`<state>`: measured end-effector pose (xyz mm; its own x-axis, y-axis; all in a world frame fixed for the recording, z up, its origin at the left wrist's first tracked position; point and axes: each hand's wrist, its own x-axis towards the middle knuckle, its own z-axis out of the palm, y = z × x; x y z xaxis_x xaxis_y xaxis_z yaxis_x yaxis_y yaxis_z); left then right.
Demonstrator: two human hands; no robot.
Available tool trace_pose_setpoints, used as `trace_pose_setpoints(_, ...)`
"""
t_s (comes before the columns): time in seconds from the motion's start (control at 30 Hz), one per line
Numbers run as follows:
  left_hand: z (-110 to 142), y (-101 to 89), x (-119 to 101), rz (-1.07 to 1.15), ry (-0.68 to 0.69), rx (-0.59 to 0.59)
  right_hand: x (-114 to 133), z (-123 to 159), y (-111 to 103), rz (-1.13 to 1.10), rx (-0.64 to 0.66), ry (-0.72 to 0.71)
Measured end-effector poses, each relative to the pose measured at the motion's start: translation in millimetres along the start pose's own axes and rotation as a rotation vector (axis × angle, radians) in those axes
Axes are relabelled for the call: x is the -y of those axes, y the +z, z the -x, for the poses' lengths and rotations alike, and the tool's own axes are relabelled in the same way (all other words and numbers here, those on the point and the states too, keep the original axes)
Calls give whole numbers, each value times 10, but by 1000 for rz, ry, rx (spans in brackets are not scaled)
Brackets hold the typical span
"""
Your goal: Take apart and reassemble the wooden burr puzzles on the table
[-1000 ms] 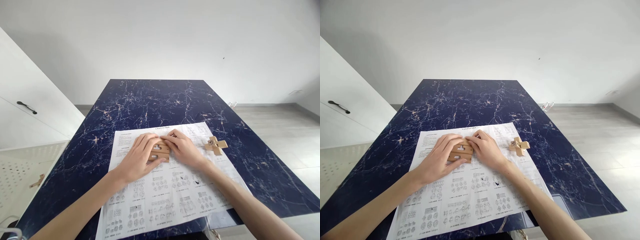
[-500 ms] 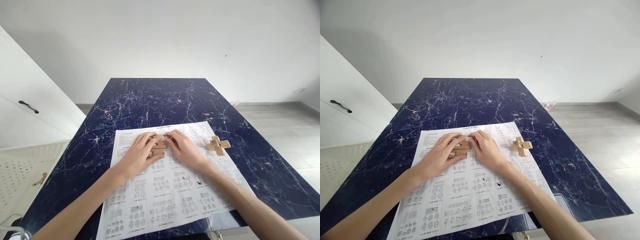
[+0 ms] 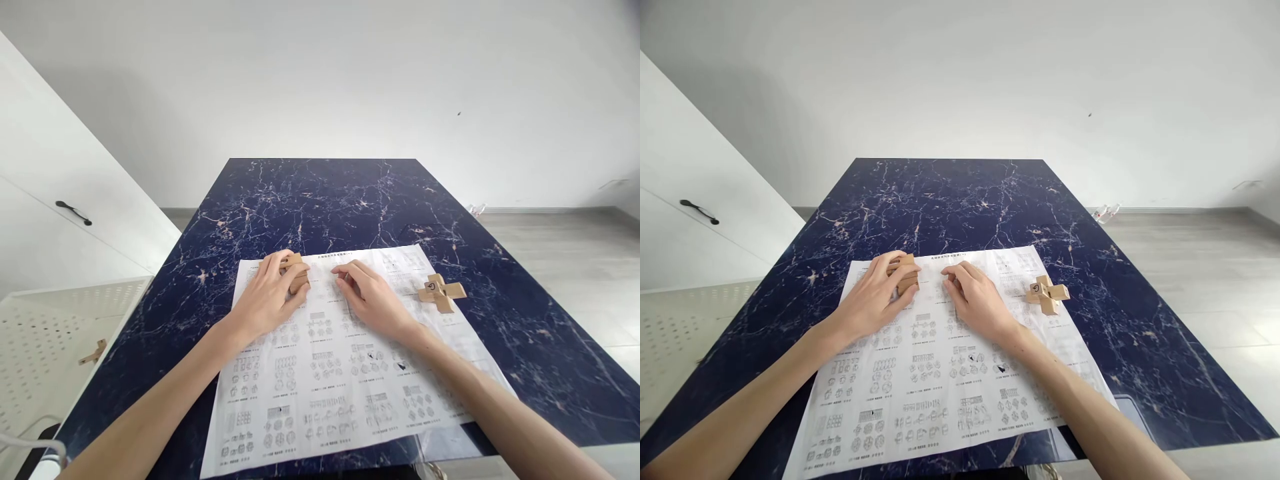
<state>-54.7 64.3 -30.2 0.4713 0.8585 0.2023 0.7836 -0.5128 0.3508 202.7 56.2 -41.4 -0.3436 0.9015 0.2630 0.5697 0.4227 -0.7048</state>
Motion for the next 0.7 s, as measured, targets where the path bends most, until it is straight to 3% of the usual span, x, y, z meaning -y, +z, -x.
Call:
trace_pose_setpoints(0.33, -6, -102, 124, 102, 1, 78, -44, -4, 17, -12, -7, -27)
trace_pose_setpoints(0.53, 99, -359, 348, 85, -20, 205, 21, -20, -42, -33, 17, -50)
trace_pose_setpoints(0.7, 237, -441, 218, 28, -59, 47, 280, 252, -420, -54, 84, -201)
